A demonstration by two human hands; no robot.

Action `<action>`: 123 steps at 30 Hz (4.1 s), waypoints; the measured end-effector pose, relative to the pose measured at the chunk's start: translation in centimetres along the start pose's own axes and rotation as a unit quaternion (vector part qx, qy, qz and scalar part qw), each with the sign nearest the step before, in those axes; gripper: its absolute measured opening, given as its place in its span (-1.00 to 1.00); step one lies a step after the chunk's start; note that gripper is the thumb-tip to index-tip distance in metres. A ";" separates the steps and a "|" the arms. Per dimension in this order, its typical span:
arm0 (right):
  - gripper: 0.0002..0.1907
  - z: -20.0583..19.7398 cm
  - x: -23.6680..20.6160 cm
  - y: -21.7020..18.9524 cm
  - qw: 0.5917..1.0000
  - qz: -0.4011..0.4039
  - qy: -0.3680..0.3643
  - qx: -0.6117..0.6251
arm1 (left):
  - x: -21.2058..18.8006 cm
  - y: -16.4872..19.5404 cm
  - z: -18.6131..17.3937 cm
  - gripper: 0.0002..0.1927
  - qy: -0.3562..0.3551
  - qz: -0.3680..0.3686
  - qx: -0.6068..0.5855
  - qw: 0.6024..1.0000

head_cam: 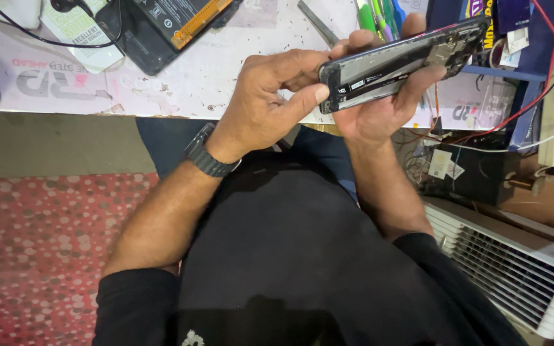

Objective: The person uses a green plastic pry tool and a metal screwdriver to carefully pry open the back cover of a smartphone and remove screws from the internal frame. The back cover is detached and set aside, exposing the battery and internal components.

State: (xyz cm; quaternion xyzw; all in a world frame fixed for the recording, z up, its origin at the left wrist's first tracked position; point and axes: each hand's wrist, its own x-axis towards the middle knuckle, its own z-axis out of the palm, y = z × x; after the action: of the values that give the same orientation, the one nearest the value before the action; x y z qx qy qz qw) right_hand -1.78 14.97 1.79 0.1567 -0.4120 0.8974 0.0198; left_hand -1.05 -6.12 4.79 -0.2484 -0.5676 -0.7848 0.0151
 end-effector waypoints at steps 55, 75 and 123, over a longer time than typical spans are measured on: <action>-0.06 -2.1 5.4 -10.8 0.853 0.457 -0.251 -0.032 | 5.2 -0.2 2.7 -0.58 -0.026 0.113 0.495 0.861; -0.03 -2.3 5.4 -9.8 0.876 0.397 -0.257 -0.089 | 6.5 -0.8 2.1 -0.59 -0.029 0.128 0.456 0.880; -0.16 -1.2 4.3 -8.1 0.885 0.408 -0.205 -0.090 | 5.5 -3.4 1.7 -0.51 -0.011 0.170 0.582 0.795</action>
State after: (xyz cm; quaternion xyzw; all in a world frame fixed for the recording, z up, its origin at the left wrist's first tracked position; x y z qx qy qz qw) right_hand -4.83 20.80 8.25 0.1524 -0.5131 0.7333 -0.4193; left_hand -6.23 -2.00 4.42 -0.2944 -0.8658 -0.2882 0.2838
